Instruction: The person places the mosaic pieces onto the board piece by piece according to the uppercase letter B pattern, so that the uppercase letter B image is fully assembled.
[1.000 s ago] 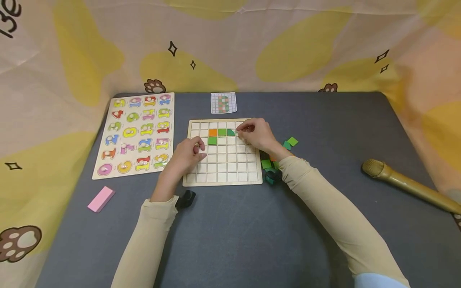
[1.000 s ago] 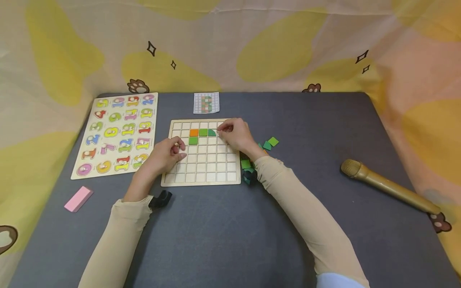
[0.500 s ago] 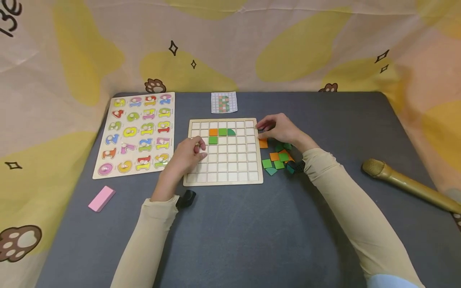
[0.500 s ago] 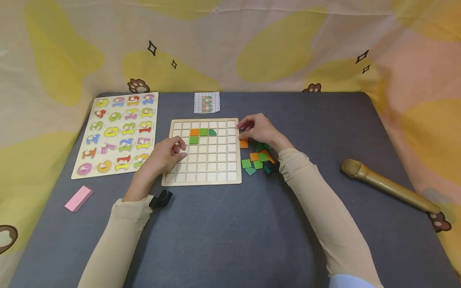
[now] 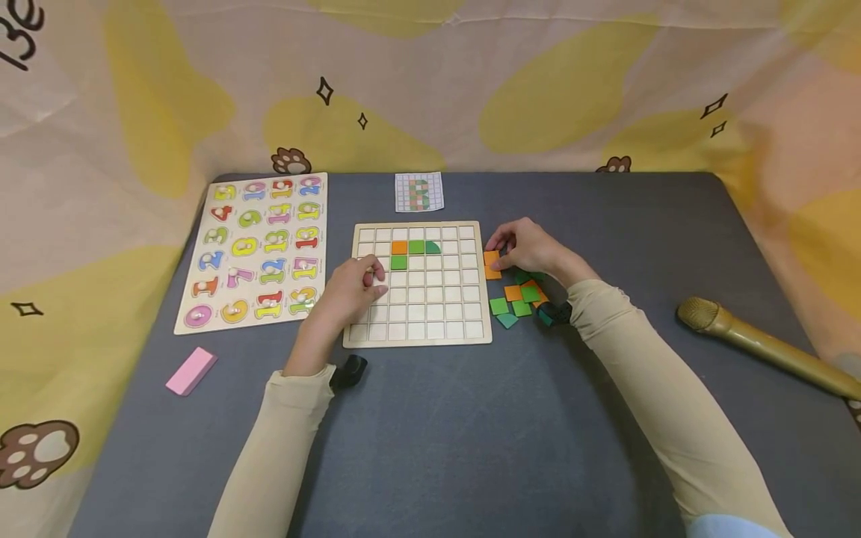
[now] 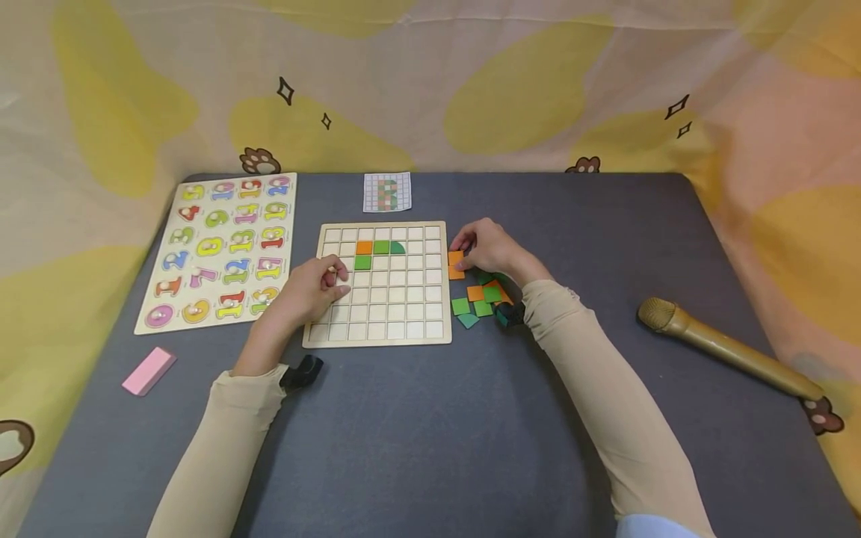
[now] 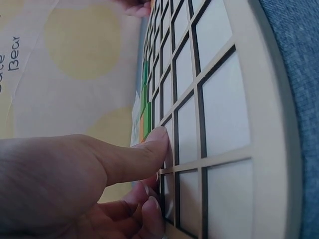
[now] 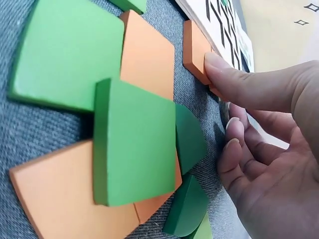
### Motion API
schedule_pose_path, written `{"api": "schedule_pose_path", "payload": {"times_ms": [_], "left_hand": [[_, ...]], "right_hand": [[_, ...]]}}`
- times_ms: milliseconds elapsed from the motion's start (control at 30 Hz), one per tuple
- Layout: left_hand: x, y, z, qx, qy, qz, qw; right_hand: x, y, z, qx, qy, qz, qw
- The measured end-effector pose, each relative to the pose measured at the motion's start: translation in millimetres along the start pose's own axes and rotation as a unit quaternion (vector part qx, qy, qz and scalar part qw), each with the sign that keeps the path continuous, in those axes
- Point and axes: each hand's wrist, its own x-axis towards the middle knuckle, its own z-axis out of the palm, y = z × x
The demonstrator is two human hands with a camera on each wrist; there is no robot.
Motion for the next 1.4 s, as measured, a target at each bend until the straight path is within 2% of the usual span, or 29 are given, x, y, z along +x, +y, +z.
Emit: {"api": "schedule_pose_path", "payload": {"times_ms": [167,367,467,633,967,1400], "left_hand": [[0.4,0.8,0.8,0.0,-0.005,-0.005,1.0],[-0.3,1.3,-0.3,0.001,-0.005,-0.004,1.0],[-0.7,2.0,-0.7,0.003,-0.002,-0.003,1.0],[0.2,2.9,-0.1,0.007,0.0,0.004,1.0],[-1.1,3.3,-2.0,0.012,0.003,0.002,0.9999],[-1.6,4.1,-1.8,0.013,0.003,0.006,0.9999]], "right_hand": [[-2.2,-1.4,-1.1,0.008,0.007,-0.029,0.9995],[-2.4,-12.5,-1.0,0.062,0.043,-0.073,0.9945],[0.4,-17.7,6.3,0.085,0.044,-0.089,0.9914],[3.6,-23.8,24.9,0.106,0.042,-0.085,0.9899],[8.3,-36.3,53.6,0.069,0.04,-0.114,0.9903],[16.5,-49.2,67.2,0.049,0.103,-0.103,0.9881]]}}
